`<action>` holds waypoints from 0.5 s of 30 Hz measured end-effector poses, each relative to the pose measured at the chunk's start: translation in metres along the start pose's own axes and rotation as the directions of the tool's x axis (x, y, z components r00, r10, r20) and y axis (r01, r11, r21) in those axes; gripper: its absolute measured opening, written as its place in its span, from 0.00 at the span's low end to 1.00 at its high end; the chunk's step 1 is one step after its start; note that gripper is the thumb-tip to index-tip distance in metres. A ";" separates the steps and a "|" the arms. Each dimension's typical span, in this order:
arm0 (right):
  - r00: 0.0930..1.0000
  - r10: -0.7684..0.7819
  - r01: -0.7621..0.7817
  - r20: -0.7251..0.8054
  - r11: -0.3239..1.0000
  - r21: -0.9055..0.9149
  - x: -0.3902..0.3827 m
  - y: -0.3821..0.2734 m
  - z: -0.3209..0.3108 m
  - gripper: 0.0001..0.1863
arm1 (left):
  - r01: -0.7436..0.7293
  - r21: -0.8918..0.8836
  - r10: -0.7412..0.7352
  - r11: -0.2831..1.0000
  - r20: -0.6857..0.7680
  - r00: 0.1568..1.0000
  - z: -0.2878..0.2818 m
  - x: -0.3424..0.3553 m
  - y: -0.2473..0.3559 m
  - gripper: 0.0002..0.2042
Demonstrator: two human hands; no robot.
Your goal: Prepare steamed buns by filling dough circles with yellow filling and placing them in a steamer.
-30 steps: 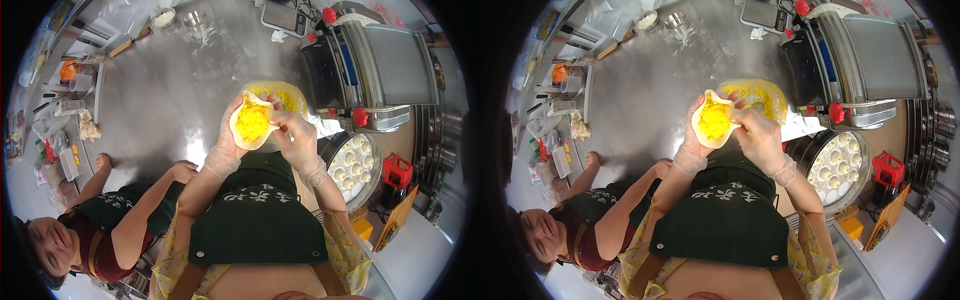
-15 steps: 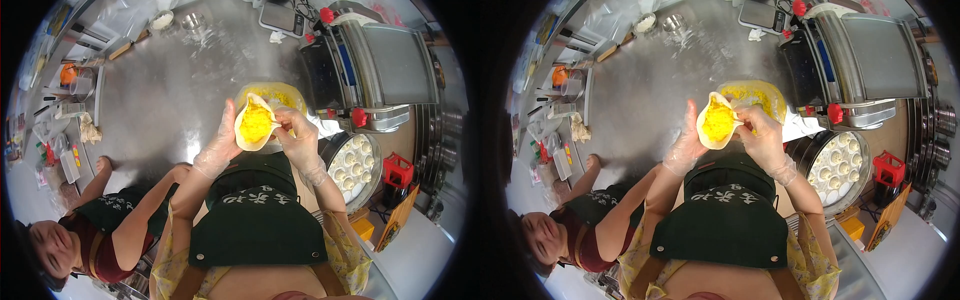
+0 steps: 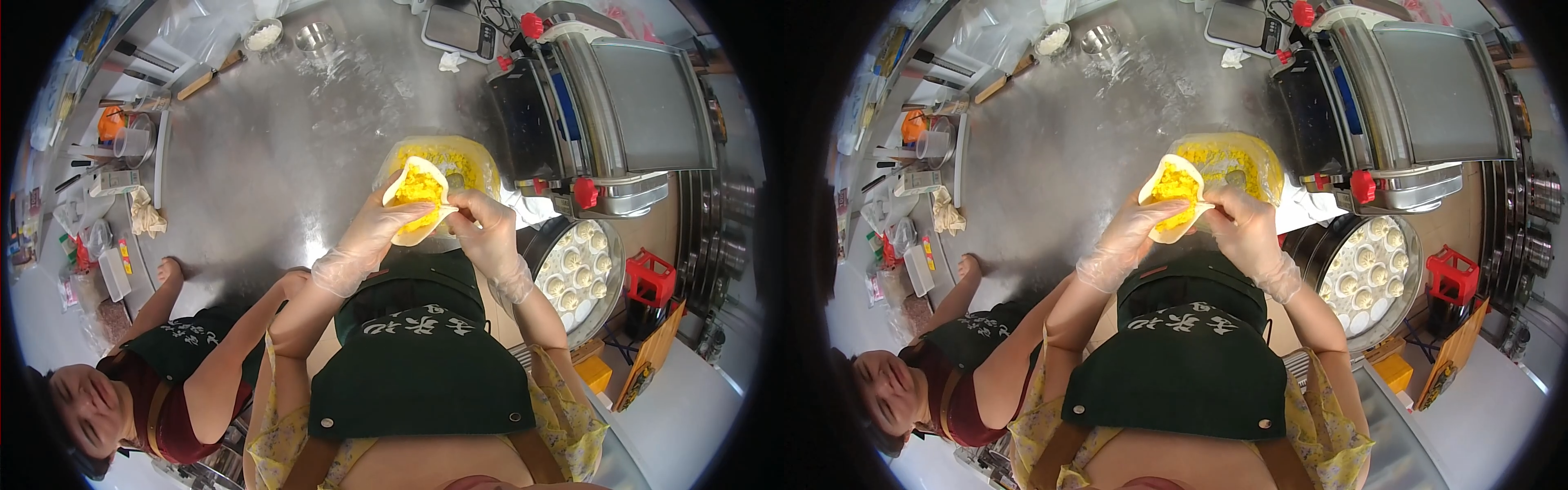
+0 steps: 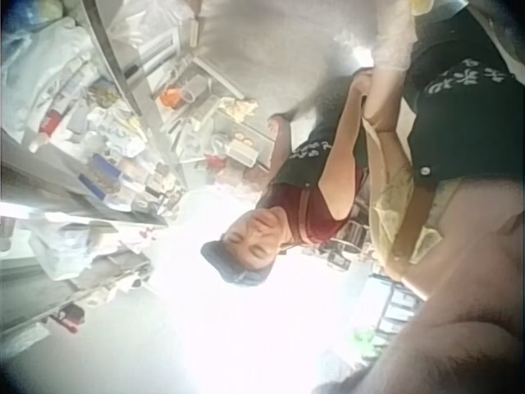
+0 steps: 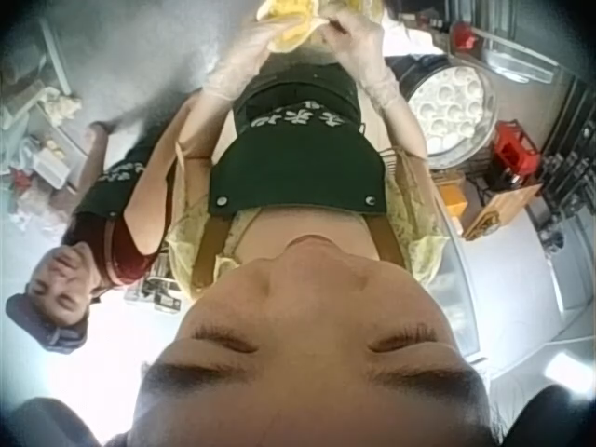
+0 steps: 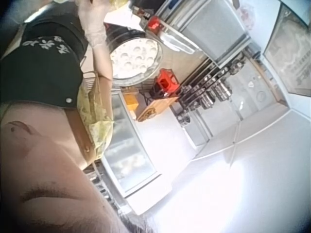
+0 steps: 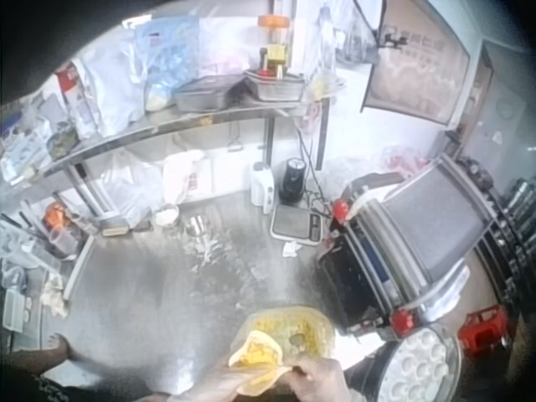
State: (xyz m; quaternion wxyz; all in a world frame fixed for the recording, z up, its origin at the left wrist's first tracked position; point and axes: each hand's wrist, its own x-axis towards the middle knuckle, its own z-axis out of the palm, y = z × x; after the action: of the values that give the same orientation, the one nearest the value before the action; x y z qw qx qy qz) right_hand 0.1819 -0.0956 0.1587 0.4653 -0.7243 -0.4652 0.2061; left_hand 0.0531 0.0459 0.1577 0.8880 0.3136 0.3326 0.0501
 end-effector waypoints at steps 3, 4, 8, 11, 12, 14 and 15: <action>0.918 0.395 -0.389 0.044 0.870 0.304 0.004 -0.009 0.000 0.12 | 0.004 0.058 -0.006 0.998 0.031 1.000 -0.003 0.003 -0.001 0.25; 0.918 0.393 -0.387 0.044 0.870 0.305 0.006 -0.011 -0.002 0.12 | -0.019 0.100 0.015 0.995 0.034 0.999 -0.005 0.004 -0.001 0.23; 0.944 0.313 -0.329 0.103 0.917 0.226 0.006 -0.008 -0.004 0.11 | 0.039 0.127 -0.050 0.991 0.081 0.995 -0.006 0.005 0.007 0.23; 0.988 0.149 -0.152 0.032 0.980 0.128 0.001 -0.001 0.001 0.11 | 0.078 0.146 -0.093 0.986 0.099 0.991 0.001 0.003 0.017 0.23; 0.999 0.054 -0.053 -0.005 0.995 0.081 0.001 0.000 0.002 0.12 | 0.122 0.083 -0.126 0.989 0.039 0.991 0.005 0.003 0.021 0.23; 0.999 -0.014 0.014 -0.034 1.000 0.015 0.002 -0.001 0.003 0.13 | 0.158 0.018 -0.158 0.987 -0.023 0.987 0.008 0.004 0.021 0.23; 0.995 -0.083 0.080 -0.059 0.995 -0.053 0.002 -0.001 0.004 0.14 | 0.128 0.077 -0.126 0.989 -0.022 0.992 0.006 0.005 0.018 0.23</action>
State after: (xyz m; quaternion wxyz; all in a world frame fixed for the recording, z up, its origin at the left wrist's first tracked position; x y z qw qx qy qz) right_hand 0.1799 -0.0919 0.1581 0.4689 -0.7224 -0.4847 0.1527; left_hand 0.0630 0.0584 0.1685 0.8735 0.3257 0.3613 -0.0167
